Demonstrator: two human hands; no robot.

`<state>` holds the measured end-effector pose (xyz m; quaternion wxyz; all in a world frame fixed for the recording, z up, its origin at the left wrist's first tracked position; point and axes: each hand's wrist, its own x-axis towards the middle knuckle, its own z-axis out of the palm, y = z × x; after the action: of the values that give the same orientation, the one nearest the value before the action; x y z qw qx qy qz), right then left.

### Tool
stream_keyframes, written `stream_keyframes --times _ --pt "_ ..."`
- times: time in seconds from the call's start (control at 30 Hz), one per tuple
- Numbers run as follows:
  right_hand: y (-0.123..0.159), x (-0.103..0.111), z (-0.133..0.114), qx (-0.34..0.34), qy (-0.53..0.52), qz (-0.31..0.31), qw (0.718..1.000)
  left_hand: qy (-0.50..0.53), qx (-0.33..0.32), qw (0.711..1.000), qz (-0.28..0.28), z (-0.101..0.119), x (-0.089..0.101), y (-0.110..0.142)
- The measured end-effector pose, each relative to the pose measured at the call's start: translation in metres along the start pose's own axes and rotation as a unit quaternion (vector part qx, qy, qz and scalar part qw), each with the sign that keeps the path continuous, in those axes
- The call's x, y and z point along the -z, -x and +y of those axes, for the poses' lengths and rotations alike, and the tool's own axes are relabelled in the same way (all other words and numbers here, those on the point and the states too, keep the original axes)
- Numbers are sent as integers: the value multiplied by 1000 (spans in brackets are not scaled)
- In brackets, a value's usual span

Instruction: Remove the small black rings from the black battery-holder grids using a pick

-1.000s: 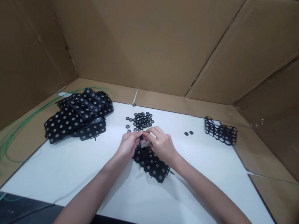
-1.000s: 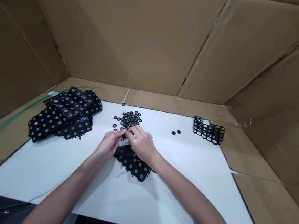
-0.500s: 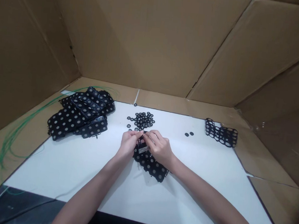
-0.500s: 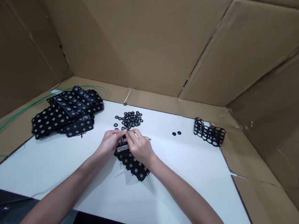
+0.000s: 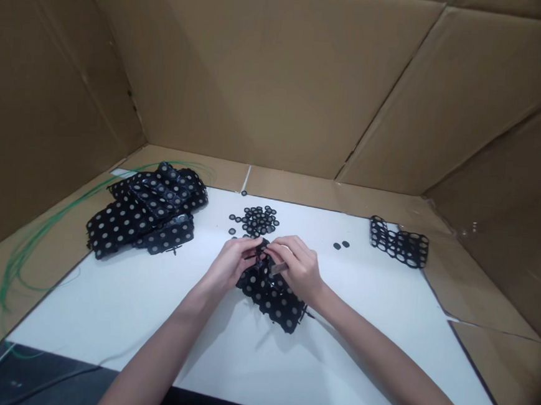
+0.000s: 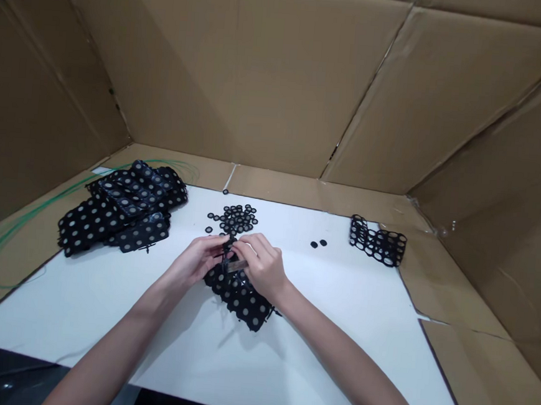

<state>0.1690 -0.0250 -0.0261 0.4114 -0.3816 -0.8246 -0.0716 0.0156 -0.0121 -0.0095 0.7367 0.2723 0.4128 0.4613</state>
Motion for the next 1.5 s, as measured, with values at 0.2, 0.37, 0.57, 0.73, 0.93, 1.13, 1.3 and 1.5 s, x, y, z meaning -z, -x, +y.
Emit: stream_keyframes --times 0.2,0.37,0.57,0.73,0.93,1.13,1.3,1.5 --pt "0 1 -1 7 -2 -1 1000 -19 -16 999 -28 0 0 2" --pt "-5 3 0 -62 -68 18 996 -22 -26 999 -17 1 0 1" --pt "-13 9 5 -145 -190 -34 970 3 -9 1000 1 1 -1 -1" --pt "-17 12 10 -91 -215 -54 971 -47 -6 999 14 1 1 0" --pt "-14 10 20 -4 -136 -47 990 -35 -13 999 -37 2 0 3" --pt "-13 7 22 -13 -122 -46 991 -44 -69 996 -17 -7 -2 2" --pt "-16 10 18 -105 -209 -54 971 -86 -98 991 13 -11 -2 0" --pt "-18 12 11 -224 -250 -35 941 -135 -122 982 55 -9 -4 3"
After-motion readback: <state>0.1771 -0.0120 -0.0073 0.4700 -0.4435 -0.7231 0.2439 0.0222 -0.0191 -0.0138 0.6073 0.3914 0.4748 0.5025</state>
